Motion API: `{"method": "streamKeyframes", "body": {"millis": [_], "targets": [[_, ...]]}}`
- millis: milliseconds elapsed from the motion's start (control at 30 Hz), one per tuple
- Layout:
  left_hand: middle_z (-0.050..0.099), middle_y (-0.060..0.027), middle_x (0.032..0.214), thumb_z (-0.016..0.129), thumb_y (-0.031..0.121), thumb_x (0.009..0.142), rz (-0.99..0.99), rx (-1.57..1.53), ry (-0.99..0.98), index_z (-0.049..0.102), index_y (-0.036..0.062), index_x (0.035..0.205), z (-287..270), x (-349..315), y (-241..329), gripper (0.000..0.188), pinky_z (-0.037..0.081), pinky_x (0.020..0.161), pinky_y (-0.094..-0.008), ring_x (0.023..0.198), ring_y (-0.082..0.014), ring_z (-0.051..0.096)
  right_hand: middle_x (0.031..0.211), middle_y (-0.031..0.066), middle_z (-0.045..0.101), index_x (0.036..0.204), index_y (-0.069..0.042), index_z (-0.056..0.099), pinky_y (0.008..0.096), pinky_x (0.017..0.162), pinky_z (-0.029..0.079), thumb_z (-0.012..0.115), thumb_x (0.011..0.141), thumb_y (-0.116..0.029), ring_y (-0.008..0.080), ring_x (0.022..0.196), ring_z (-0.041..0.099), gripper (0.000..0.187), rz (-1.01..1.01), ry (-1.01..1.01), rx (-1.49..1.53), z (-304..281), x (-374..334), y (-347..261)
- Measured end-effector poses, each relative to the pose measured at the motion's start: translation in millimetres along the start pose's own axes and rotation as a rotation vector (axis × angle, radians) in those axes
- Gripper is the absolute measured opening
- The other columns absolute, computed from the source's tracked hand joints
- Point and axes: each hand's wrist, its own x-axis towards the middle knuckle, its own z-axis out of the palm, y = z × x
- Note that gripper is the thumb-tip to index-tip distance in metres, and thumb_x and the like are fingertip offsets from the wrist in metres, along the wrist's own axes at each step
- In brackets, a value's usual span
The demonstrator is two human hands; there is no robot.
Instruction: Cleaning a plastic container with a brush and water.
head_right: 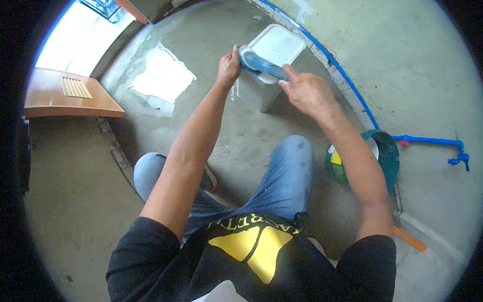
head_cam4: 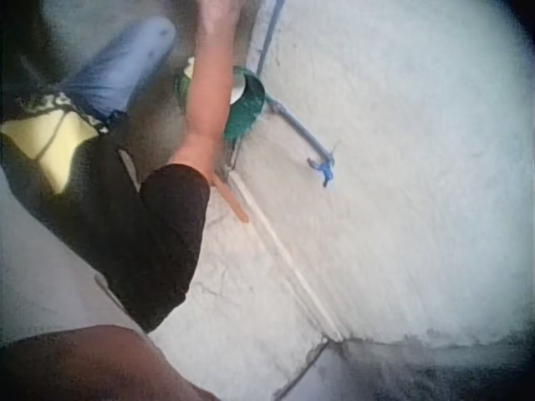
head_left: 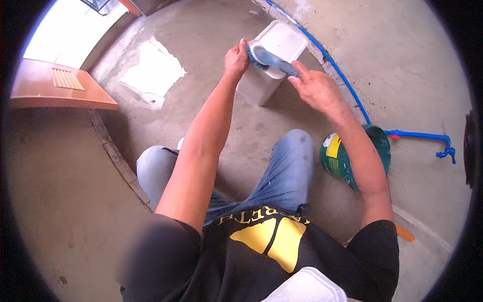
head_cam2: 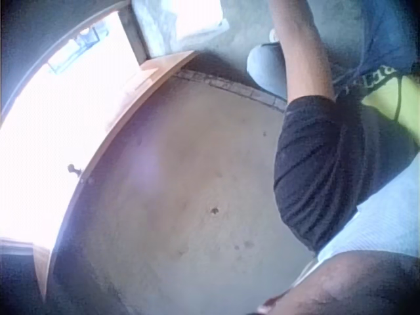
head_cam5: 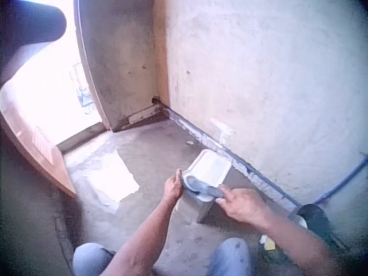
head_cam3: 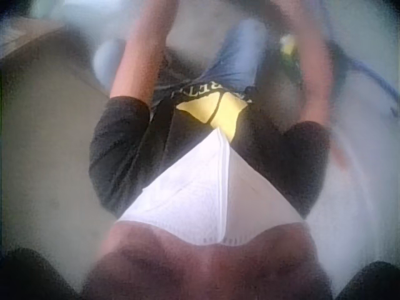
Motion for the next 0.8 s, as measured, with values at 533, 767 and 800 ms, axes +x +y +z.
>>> {"method": "streamKeyframes", "body": {"millis": [533, 767, 800], "targets": [[0.065, -0.0246, 0.101, 0.03, 0.052, 0.096, 0.026, -0.228, 0.085, 0.069, 0.0077, 0.108, 17, -6, -2, 0.06, 0.043, 0.091, -0.0415, 0.103, -0.0373, 0.06, 0.087, 0.02, 0.067, 0.124, -0.01, 0.051, 0.048, 0.076, 0.052, 0.049, 0.092, -0.036, 0.037, 0.086, 0.065, 0.041, 0.149, 0.048, -0.224, -31, 85, 34], [0.064, -0.0274, 0.099, 0.028, 0.052, 0.096, 0.083, -0.179, 0.116, 0.069, 0.0044, 0.104, 20, -5, 0, 0.063, 0.044, 0.088, -0.0459, 0.098, -0.0428, 0.059, 0.085, 0.0172, 0.067, 0.123, -0.012, 0.052, 0.0471, 0.071, 0.054, 0.052, 0.09, -0.037, 0.0357, 0.08, 0.066, 0.041, 0.132, 0.038, -0.253, -40, 104, 38], [0.064, -0.0274, 0.099, 0.028, 0.052, 0.096, 0.09, -0.184, 0.116, 0.069, 0.0044, 0.104, 21, -3, 0, 0.063, 0.044, 0.088, -0.0459, 0.098, -0.0428, 0.059, 0.085, 0.0163, 0.067, 0.122, -0.01, 0.052, 0.0465, 0.072, 0.054, 0.052, 0.091, -0.036, 0.0335, 0.081, 0.066, 0.04, 0.111, 0.032, -0.281, -37, 105, 38]]}}
